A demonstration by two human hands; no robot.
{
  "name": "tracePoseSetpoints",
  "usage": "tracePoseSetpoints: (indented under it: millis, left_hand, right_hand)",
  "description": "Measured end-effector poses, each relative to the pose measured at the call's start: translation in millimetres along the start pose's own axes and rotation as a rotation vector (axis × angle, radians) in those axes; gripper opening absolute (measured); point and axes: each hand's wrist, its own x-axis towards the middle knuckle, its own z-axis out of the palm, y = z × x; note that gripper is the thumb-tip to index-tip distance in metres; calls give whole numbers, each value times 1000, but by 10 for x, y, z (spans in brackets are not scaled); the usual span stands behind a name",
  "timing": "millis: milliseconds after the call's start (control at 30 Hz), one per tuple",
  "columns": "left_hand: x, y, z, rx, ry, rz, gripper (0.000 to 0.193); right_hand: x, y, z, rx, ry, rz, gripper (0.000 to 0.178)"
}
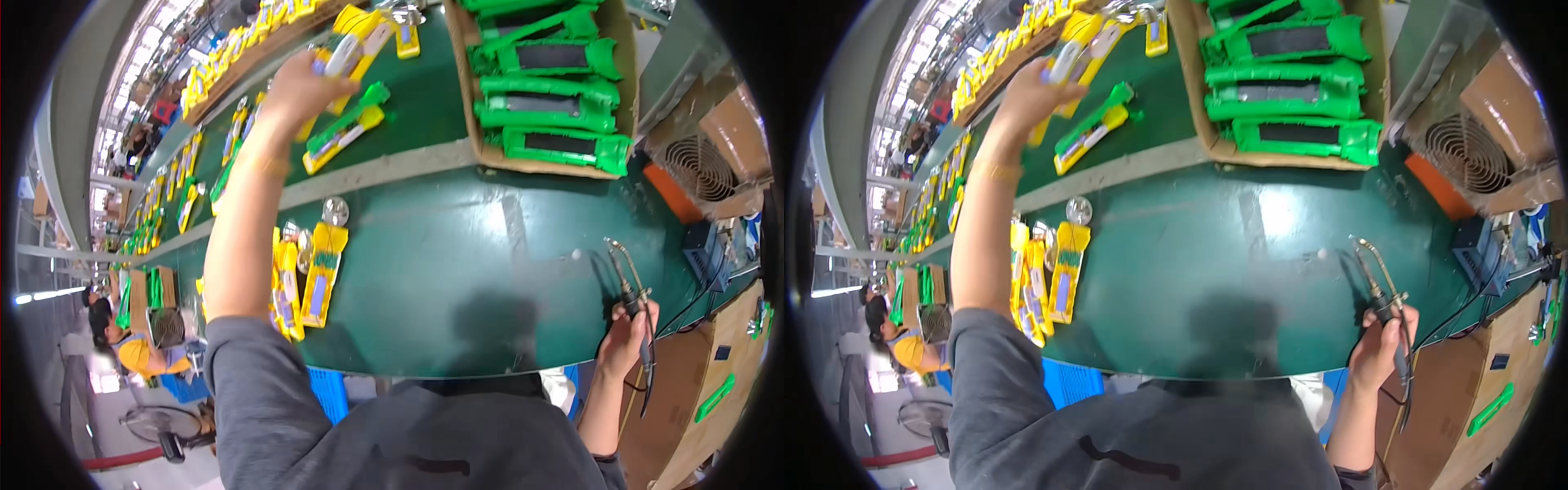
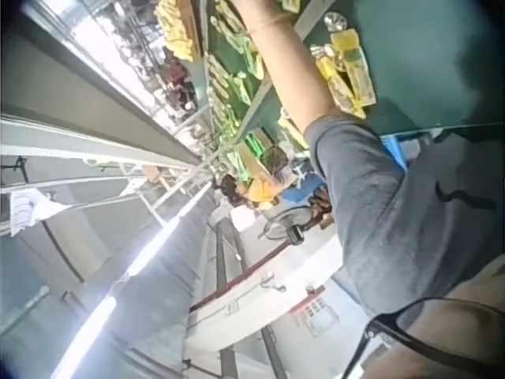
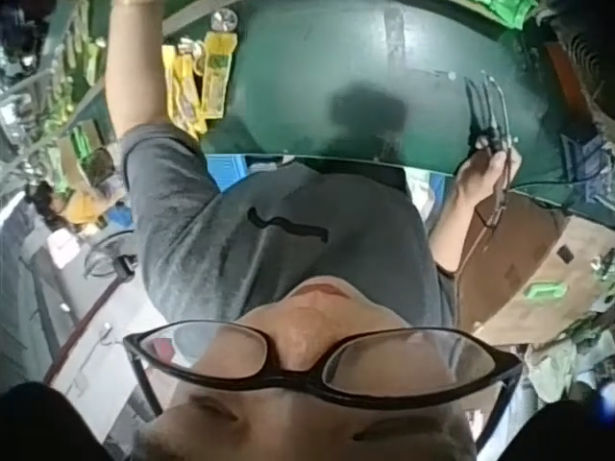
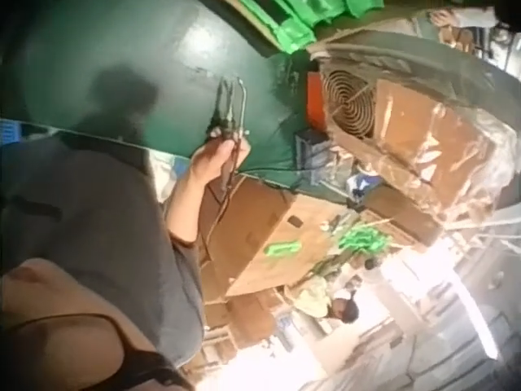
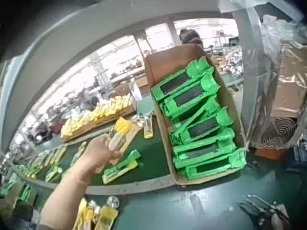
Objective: Soldering internal components and assembling the plastic bodies of flashlights on a factory production line.
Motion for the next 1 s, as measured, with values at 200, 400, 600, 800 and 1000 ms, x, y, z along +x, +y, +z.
tracePoseSetpoints:
  millis: [200,400,600,800,1000]
  left_hand:
    - [-2147,-268,425,292,27,-37,44]
    - [-2831,-415,850,297,153,-189,45]
    - [-2813,101,1022,61,-2,301,51]
    - [-2570,531,1470,-46,-441,508,54]
    - [-2525,92,1234,-267,-195,378,50]
  right_hand:
    - [66,-9,-4,-15,-2,20,23]
    - [9,-40,-1,34,-79,77,25]
    - [-102,-231,231,138,-135,45,27]
    - [-360,-558,618,206,-64,257,32]
    - [-528,-226,814,102,-307,442,22]
